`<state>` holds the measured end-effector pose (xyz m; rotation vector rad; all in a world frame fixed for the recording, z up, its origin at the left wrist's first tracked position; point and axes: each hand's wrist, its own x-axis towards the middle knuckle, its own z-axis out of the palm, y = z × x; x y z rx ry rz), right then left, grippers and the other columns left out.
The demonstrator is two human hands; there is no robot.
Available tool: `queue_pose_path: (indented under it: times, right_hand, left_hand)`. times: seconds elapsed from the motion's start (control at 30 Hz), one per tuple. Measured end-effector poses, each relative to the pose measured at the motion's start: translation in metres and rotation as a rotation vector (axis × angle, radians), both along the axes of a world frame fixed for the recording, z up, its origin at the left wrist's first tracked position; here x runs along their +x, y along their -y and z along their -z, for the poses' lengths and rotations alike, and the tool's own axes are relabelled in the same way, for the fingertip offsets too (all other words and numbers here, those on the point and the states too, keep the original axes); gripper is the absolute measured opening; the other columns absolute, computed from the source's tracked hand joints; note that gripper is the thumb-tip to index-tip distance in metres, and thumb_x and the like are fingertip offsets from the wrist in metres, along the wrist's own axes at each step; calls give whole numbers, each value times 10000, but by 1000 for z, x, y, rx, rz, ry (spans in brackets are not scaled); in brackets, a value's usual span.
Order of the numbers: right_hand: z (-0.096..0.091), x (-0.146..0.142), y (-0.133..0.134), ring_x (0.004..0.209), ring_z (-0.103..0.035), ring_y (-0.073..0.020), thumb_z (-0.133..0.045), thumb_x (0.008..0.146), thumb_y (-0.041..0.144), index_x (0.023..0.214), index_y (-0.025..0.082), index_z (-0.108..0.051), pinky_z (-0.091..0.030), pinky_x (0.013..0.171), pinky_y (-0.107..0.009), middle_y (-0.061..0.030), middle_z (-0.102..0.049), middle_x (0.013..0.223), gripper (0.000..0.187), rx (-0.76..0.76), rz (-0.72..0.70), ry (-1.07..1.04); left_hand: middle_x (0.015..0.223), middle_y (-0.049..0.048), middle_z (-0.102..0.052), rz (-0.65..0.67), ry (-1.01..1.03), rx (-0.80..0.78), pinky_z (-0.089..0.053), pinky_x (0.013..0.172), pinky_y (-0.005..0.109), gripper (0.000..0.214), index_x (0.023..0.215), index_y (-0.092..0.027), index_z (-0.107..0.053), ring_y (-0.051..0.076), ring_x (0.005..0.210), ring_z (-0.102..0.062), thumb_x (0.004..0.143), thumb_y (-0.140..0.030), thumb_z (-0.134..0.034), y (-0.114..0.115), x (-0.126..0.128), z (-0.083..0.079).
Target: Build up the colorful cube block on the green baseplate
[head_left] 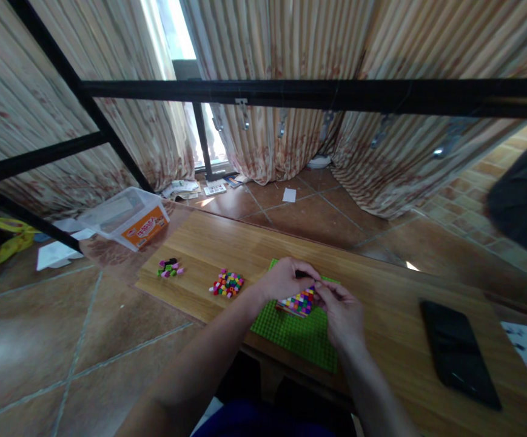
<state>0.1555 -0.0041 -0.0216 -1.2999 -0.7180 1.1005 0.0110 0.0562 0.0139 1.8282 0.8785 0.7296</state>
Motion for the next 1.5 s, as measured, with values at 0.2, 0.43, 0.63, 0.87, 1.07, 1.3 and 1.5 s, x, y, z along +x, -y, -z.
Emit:
queue_pose_path:
  times: [0.2, 0.43, 0.63, 0.87, 1.07, 1.3, 1.5]
  right_hand:
    - [-12, -2, -1, 521, -533, -101, -893, 477, 402, 675, 178, -720, -443, 508, -230, 13, -634, 577, 346, -91, -32, -184]
    - [-12, 1, -3, 519, -534, -90, -906, 455, 356, 677, 185, -726, -455, 507, -216, 18, -642, 581, 333, -163, -64, -283]
    - [-8, 4, -4, 541, -574, -100, -902, 463, 308, 704, 202, -733, -497, 524, -221, 19, -674, 618, 312, -227, -70, -358]
    - [-6, 8, -1, 547, -579, -77, -907, 469, 280, 710, 193, -724, -509, 523, -180, 34, -674, 638, 315, -232, -103, -349]
    - [-19, 20, 5, 599, -602, -81, -912, 530, 347, 735, 192, -704, -518, 546, -182, 28, -667, 698, 330, -67, -12, -220]
    - [-69, -21, 44, 688, -640, -148, -789, 739, 445, 894, 207, -742, -524, 650, -273, -32, -716, 796, 288, 159, -46, 284]
    - [-33, -88, 60, 827, -676, -203, -621, 855, 433, 909, 232, -742, -529, 774, -345, -63, -738, 917, 240, 229, -507, 652]
  left_hand:
    - [864, 23, -777, -8, 17, -26, -536, 825, 246, 152, 912, -173, -780, 152, 823, -699, 814, -171, -663, 1, 0, 0]
    - [878, 27, -770, 11, 62, -39, -536, 840, 254, 151, 931, -164, -767, 146, 832, -696, 822, -150, -664, -1, 0, 6]
    - [930, 48, -771, 26, 58, -12, -532, 863, 262, 167, 968, -143, -752, 150, 863, -697, 836, -135, -649, -2, 0, 8]
    - [993, 32, -773, 2, -56, 96, -519, 912, 256, 190, 1020, -166, -741, 153, 947, -703, 862, -150, -635, 2, 1, 9]
    - [1191, 66, -728, -17, -44, 240, -476, 1028, 275, 286, 1157, -190, -697, 178, 1134, -666, 878, -239, -669, 11, -7, 3]
    - [1217, 110, -708, -365, 148, 341, -488, 1050, 403, 297, 1163, -202, -682, 232, 1148, -655, 886, -304, -657, 61, -62, 6]
    - [1190, 113, -704, -938, 106, 171, -473, 1076, 462, 261, 1114, -177, -681, 240, 1166, -633, 883, -186, -560, 93, -141, 53]
